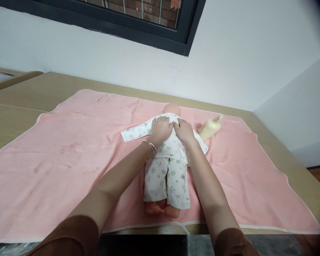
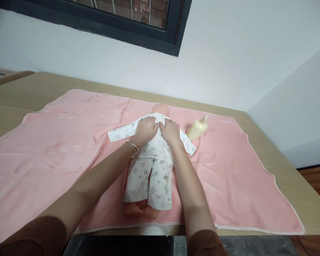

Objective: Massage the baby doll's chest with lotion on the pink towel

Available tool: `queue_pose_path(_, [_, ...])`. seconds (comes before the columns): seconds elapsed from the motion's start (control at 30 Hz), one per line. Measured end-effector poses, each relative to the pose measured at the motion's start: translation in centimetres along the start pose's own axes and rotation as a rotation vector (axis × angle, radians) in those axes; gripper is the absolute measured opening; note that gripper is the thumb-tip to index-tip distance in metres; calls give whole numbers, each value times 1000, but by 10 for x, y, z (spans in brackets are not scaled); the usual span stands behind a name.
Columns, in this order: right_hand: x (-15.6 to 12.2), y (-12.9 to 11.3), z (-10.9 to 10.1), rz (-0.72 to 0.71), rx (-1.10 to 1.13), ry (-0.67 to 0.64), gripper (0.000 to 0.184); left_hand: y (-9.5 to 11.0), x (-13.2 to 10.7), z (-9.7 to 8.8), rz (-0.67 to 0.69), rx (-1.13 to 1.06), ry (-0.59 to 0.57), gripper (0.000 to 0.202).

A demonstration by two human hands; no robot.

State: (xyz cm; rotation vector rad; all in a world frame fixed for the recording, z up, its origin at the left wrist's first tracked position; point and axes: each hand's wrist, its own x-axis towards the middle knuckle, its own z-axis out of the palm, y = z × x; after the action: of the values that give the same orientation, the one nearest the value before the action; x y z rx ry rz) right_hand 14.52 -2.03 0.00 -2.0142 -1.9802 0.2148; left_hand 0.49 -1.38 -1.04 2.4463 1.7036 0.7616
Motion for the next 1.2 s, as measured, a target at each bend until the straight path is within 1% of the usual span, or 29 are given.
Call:
queue_pose_path(0.13, [-15,-14,-23,-55,-85,-105,35,12,-4,-18,43,59,-70,30])
queue_pose_path(0.2, [-19,-17,-29,-66,-93,-130,34,14,-5,-21,33,43,-84,29])
queue_pose_path(0.27, [-19,-16,-28,-49,-75,-113,37,9,-4,-18,6,25,-49,29])
queue_pose_path(0.33, [-15,-12,-23,-21,-56,-71,41,1,0,-13,-38,0,-7,30])
queue_pose_path(0.37, [-13,-10,-20,-13,-52,-51,42,-3,1,-11,-60,-18,-2,31])
queue_pose_path(0.43, [-10,-9,-16,-8,-54,-45,43,-6,3,-12,-97,-56,-33,31])
queue_pose_path(0.53, [-14,-15,-19,-16,-83,-99,41,1,1,-21,-87,-59,-96,27])
queue_pose_path(0.6, [-19,-22,-24,-19,-111,-129,39,10,-3,-29,-49,-12,-127,24])
queue_pose_path(0.67, [-22,-25,-28,-27,-114,-131,37,16,-5,-33,-18,27,-145,23])
queue_pose_path(0.7, [-21,-24,-27,-36,-97,-122,36,16,-5,-32,-11,28,-145,23])
queue_pose_path(0.77, [-16,-18,-23,-52,-24,-88,37,10,-2,-25,-25,-9,-114,23])
queue_pose_path(0.87, [-4,-3,-10,-9,78,-27,42,-8,6,-8,-109,-87,-47,30])
queue_pose_path(0.93, [1,4,-4,46,83,-6,43,-18,10,0,-149,-127,-45,38])
queue_pose_path(1.0, [2,3,-2,75,48,-11,45,-20,12,1,-148,-144,-68,40])
queue_pose_path(1.1, [-8,-10,-12,38,-39,-39,43,-10,7,-11,-89,-117,-96,35])
queue_pose_path(1.2, [-21,-25,-26,-75,-62,-83,39,5,0,-26,-31,-24,-143,28])
